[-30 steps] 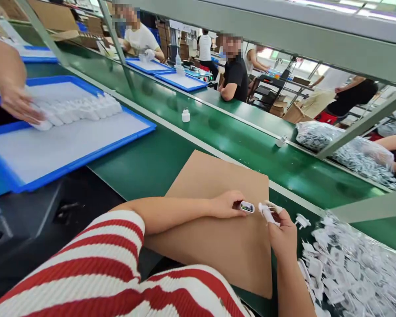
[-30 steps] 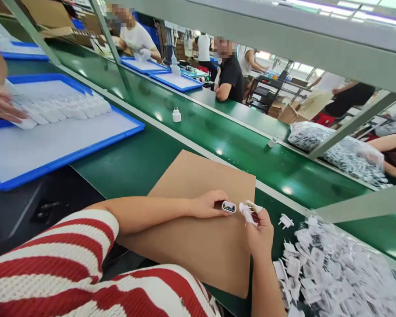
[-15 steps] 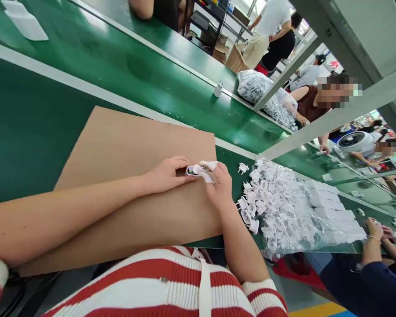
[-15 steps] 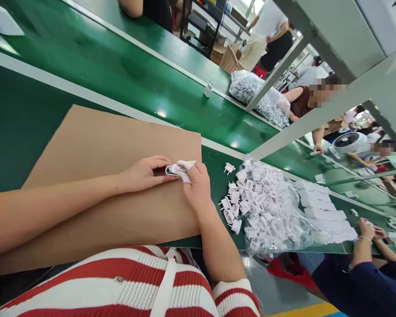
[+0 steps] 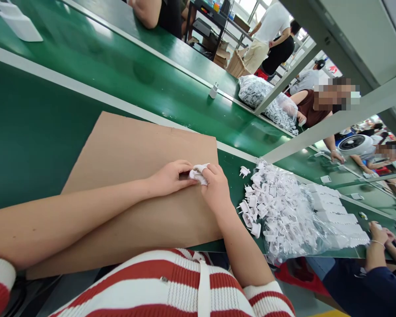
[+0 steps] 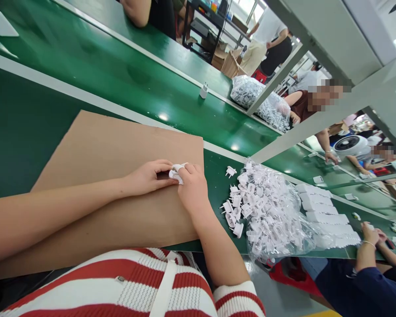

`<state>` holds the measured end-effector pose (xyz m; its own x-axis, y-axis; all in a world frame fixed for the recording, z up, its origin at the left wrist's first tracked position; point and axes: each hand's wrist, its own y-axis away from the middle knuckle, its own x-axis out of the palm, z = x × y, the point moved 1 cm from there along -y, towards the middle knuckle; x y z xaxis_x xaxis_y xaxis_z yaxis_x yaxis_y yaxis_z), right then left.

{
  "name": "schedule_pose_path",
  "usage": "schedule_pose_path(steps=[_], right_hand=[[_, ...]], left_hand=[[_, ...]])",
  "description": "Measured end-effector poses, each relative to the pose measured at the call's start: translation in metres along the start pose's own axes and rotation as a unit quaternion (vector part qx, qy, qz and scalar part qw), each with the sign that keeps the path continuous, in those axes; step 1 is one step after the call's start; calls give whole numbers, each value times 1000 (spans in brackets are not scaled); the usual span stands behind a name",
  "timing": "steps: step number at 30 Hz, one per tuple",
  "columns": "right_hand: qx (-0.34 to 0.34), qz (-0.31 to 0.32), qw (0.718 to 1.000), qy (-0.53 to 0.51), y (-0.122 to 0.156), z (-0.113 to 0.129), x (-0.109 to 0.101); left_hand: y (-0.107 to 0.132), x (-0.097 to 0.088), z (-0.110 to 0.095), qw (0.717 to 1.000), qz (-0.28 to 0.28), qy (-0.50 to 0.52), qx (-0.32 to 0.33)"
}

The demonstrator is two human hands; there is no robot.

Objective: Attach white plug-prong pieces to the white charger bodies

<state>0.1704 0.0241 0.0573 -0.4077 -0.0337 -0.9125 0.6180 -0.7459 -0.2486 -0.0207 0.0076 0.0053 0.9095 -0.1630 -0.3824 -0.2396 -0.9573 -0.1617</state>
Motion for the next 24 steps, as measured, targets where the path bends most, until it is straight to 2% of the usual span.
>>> schedule_pose_path(steps=[5,11,14,17,20,21,23,24], right_hand=[[40,-5,999,27,1,4,5],[73,-15,997,13,6,13,10],[64,-12,998,13,8,13,6],[27,-13,999,27,14,13,2],[4,-21,999,44,16,12,2],[-3,-25,998,49,16,12,3],[8,-29,998,51,17,10,5],[26,-34,998,48,19,10,6]], left_hand=[[0,3,0,1000,-12,-4,1],[2,9,-3,998,-41,-55,-9],[2,8,-8,995,-39,-89,-8],[4,8,-7,991,-40,-131,-7],[6,5,10,985,-50,-163,-2],[5,4,19,983,-37,-177,-8],[1,1,37,972,-40,-229,-27],[-1,0,42,963,-5,-267,18]])
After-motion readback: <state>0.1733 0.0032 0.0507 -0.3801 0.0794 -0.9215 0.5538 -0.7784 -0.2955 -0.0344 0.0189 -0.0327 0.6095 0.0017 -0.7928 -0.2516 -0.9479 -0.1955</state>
